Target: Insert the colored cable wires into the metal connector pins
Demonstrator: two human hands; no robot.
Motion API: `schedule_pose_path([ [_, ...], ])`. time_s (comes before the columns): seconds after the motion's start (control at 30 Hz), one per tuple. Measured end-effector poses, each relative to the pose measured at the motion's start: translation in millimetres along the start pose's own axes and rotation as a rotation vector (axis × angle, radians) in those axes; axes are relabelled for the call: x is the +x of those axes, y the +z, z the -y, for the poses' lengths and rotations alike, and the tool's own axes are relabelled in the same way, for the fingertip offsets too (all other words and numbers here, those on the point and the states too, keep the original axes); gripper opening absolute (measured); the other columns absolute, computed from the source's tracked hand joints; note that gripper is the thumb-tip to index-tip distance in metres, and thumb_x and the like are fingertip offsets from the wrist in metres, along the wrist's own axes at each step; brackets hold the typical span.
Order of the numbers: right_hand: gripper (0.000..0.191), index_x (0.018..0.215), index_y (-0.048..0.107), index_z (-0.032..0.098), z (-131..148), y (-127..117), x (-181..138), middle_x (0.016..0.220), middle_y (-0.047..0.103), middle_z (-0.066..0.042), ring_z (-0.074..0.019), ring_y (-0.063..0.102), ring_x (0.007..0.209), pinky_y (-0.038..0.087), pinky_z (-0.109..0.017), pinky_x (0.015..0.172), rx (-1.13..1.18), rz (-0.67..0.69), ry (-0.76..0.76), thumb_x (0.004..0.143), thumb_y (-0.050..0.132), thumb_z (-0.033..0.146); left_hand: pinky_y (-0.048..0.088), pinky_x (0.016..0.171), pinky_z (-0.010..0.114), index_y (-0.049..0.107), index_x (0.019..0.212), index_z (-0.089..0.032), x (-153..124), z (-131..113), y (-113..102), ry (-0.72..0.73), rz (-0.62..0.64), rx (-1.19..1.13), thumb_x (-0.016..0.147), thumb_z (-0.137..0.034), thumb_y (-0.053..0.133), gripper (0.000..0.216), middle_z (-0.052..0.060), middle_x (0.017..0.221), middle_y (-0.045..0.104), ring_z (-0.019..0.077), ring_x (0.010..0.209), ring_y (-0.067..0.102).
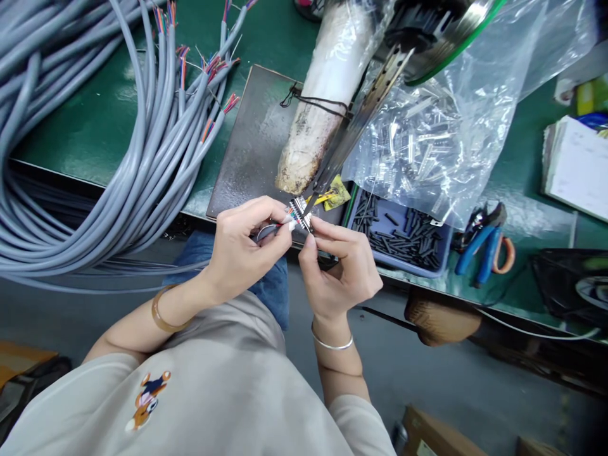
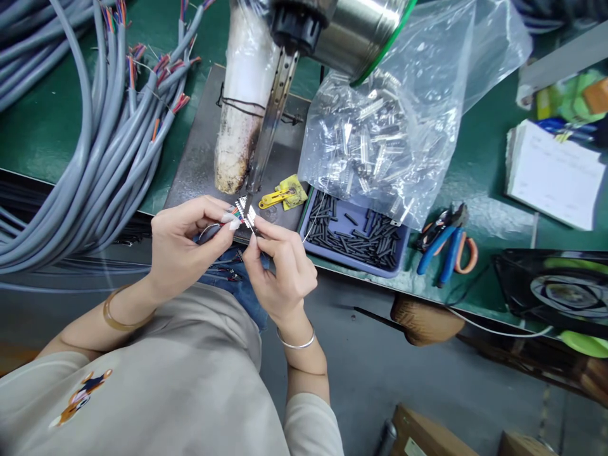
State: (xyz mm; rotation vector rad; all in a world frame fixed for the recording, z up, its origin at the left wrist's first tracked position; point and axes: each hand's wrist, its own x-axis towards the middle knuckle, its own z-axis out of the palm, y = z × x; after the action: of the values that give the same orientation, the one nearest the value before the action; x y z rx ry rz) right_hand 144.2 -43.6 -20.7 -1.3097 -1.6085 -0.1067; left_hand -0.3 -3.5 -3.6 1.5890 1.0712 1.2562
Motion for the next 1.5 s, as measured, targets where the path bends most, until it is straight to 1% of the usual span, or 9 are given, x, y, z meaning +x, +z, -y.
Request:
schedule_pose_path([
  [0.37, 0.015, 0.090, 0.066, 0.023, 3, -1, 6, 0.099, 0.080, -0.002, -0.0176, 0.077, 0.087, 0.064, -0.032, 0.078, 0.005, 0.001, 0.012, 0.088, 0.074, 0.011, 0.052, 0.068, 0.026, 0.066, 0.078, -0.017, 6, -8, -3, -0.046, 0.033, 0.037, 0.087, -0.014, 0.065, 0.010, 0.004, 0.081, 0.071, 0.0150, 0.075, 0.067],
  [0.53, 0.017, 0.091, 0.067, 0.024, 5, -2, 7, 0.101, 0.080, -0.002, -0.0165, 0.077, 0.085, 0.065, -0.029, 0.076, -0.041, -0.001, -0.002, 0.086, 0.076, 0.011, 0.053, 0.067, 0.026, 0.066, 0.076, -0.018, 8, -12, -5, -0.061, 0.043, 0.047, 0.087, -0.015, 0.066, 0.011, 0.003, 0.078, 0.071, 0.0152, 0.075, 0.066],
  [0.7, 0.017, 0.087, 0.063, 0.024, 2, -4, 2, 0.104, 0.081, -0.003, -0.0158, 0.078, 0.083, 0.064, -0.026, 0.073, -0.091, 0.037, -0.089, 0.087, 0.074, 0.012, 0.047, 0.058, 0.023, 0.064, 0.075, -0.017, 10, -12, -6, -0.113, 0.080, 0.072, 0.084, -0.013, 0.065, 0.010, 0.002, 0.075, 0.069, 0.0110, 0.062, 0.060],
  [0.8, 0.017, 0.089, 0.063, 0.024, 0, -5, 0, 0.104, 0.081, -0.004, -0.0160, 0.079, 0.085, 0.064, -0.025, 0.075, -0.086, 0.059, -0.109, 0.087, 0.075, 0.010, 0.040, 0.052, 0.023, 0.064, 0.076, -0.017, 9, -11, -7, -0.148, 0.105, 0.086, 0.083, -0.013, 0.066, 0.009, -0.002, 0.065, 0.063, 0.0082, 0.053, 0.050],
  [0.87, 0.018, 0.091, 0.064, 0.023, 0, -5, 0, 0.102, 0.081, -0.003, -0.0155, 0.079, 0.085, 0.064, -0.025, 0.075, -0.072, 0.046, -0.087, 0.087, 0.075, 0.010, 0.035, 0.049, 0.023, 0.065, 0.078, -0.018, 7, -11, -8, -0.173, 0.112, 0.085, 0.083, -0.014, 0.069, 0.007, -0.004, 0.058, 0.057, 0.0071, 0.048, 0.044],
  [0.97, 0.019, 0.092, 0.064, 0.024, 1, -5, 2, 0.097, 0.081, -0.001, -0.0148, 0.078, 0.083, 0.063, -0.026, 0.075, -0.035, 0.029, -0.023, 0.087, 0.075, 0.009, 0.033, 0.048, 0.024, 0.067, 0.079, -0.018, 5, -11, -9, -0.204, 0.100, 0.052, 0.083, -0.017, 0.072, 0.006, -0.004, 0.056, 0.057, 0.0071, 0.046, 0.043],
  [1.07, 0.019, 0.092, 0.065, 0.024, 2, -3, 3, 0.095, 0.081, 0.000, -0.0152, 0.078, 0.083, 0.063, -0.027, 0.076, -0.027, 0.013, -0.011, 0.087, 0.075, 0.008, 0.036, 0.049, 0.024, 0.069, 0.079, -0.018, 5, -10, -9, -0.153, 0.082, 0.066, 0.084, -0.016, 0.070, 0.005, -0.004, 0.057, 0.059, 0.0074, 0.047, 0.045],
  [1.23, 0.016, 0.091, 0.066, 0.023, 2, -1, 4, 0.097, 0.081, -0.002, -0.0162, 0.077, 0.084, 0.063, -0.029, 0.076, -0.033, 0.004, -0.024, 0.088, 0.075, 0.010, 0.042, 0.055, 0.024, 0.070, 0.081, -0.017, 6, -9, -8, -0.036, 0.070, 0.143, 0.085, -0.013, 0.066, 0.007, 0.000, 0.072, 0.070, 0.0099, 0.057, 0.055],
  [1.5, 0.016, 0.091, 0.068, 0.024, 4, 1, 8, 0.098, 0.080, -0.001, -0.0164, 0.077, 0.084, 0.065, -0.030, 0.076, -0.043, -0.021, -0.006, 0.087, 0.078, 0.012, 0.042, 0.058, 0.026, 0.069, 0.082, -0.018, 11, -14, -10, 0.044, 0.071, 0.182, 0.088, -0.013, 0.065, 0.009, 0.001, 0.076, 0.072, 0.0108, 0.060, 0.056],
])
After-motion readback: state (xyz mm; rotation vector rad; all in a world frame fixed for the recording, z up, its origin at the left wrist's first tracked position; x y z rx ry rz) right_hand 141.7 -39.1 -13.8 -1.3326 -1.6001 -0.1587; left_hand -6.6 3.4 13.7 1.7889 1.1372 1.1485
